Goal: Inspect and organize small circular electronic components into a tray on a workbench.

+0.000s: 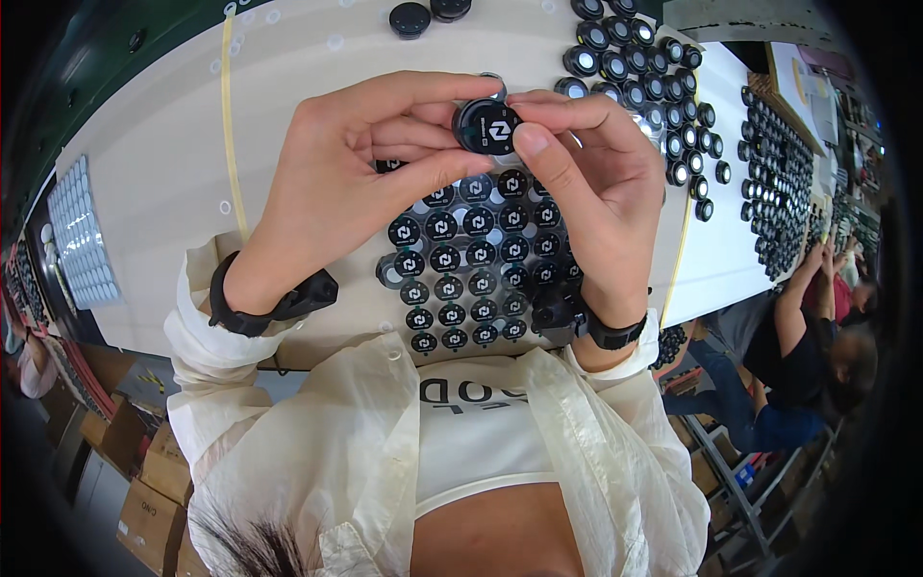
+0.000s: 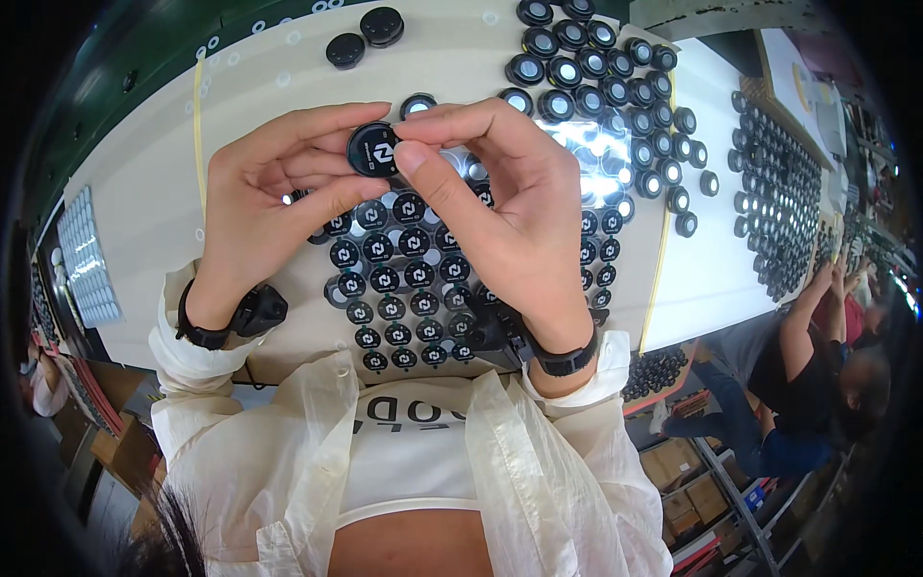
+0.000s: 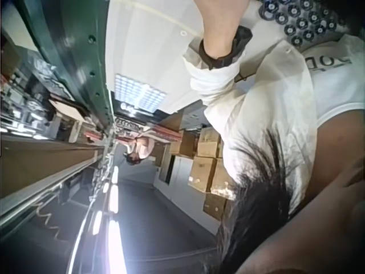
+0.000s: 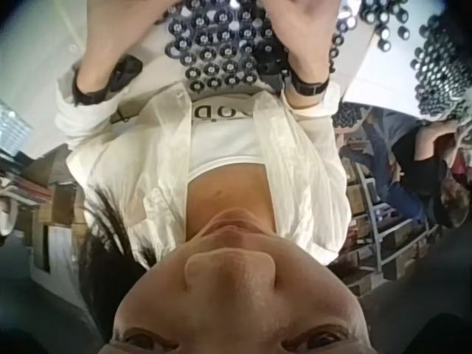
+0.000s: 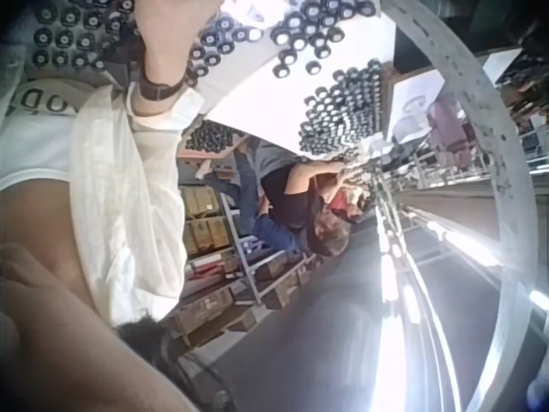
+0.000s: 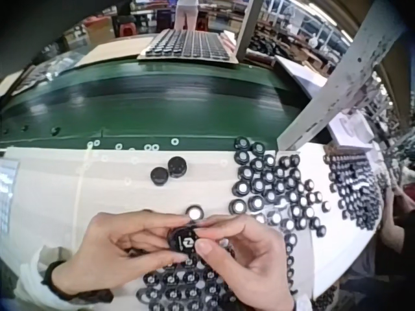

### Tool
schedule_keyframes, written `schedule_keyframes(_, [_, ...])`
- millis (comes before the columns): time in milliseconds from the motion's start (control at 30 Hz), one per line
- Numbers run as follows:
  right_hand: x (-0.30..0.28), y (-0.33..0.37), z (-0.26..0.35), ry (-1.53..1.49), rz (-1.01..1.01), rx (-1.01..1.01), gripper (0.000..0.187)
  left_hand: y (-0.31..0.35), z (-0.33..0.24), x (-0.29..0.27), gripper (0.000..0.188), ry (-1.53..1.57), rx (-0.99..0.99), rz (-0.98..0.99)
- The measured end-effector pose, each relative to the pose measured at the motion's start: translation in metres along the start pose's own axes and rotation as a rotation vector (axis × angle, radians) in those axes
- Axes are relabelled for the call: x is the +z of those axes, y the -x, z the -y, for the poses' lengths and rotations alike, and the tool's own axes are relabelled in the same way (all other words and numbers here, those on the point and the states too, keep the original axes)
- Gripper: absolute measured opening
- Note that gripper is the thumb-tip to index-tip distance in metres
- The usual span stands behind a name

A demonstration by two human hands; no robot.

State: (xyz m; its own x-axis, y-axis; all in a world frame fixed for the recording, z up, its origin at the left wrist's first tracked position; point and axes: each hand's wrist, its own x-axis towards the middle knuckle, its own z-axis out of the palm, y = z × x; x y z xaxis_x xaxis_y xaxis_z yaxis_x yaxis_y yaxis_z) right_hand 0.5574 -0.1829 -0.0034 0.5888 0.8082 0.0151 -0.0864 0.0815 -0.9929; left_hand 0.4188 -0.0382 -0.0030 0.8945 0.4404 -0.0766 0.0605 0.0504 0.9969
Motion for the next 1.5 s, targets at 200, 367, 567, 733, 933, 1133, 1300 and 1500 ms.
schedule_keyframes(200, [0.0, -0.001, -0.002, 0.014, 0.006, -0.023, 0.019, 0.001, -0.001, 0.002, 0.048, -0.041, 0.04, -0.011])
schedule_keyframes(367, [-0.001, 0.0, -0.003, 0.021, 0.005, -0.015, 0.019, 0.002, 0.0, 0.003, 0.048, -0.063, 0.037, -0.031])
schedule_keyframes(567, [-0.001, -0.001, -0.004, 0.073, -0.005, -0.027, 0.017, 0.003, 0.001, 0.005, 0.048, -0.07, 0.04, -0.046])
schedule_keyframes(733, [-0.003, -0.001, -0.009, 0.159, -0.005, -0.078, 0.016, 0.003, 0.004, 0.006, 0.048, -0.13, 0.039, -0.059])
schedule_keyframes(933, [0.001, -0.001, -0.01, 0.196, -0.047, -0.086, 0.013, 0.003, 0.004, 0.007, 0.048, -0.164, 0.054, -0.089])
schedule_keyframes(1133, [0.004, -0.004, -0.01, 0.522, -0.101, -0.311, 0.012, 0.001, 0.003, 0.006, 0.045, -0.128, 0.037, -0.066])
schedule_keyframes(1300, [0.001, -0.011, -0.018, 0.746, -0.048, -0.443, 0.02, -0.014, 0.012, -0.009, 0.033, -0.017, 0.074, -0.057])
schedule_keyframes(1500, [0.003, -0.006, -0.007, 0.676, -0.058, -0.215, 0.03, -0.094, -0.003, -0.113, 0.027, -1.402, 0.546, -0.297])
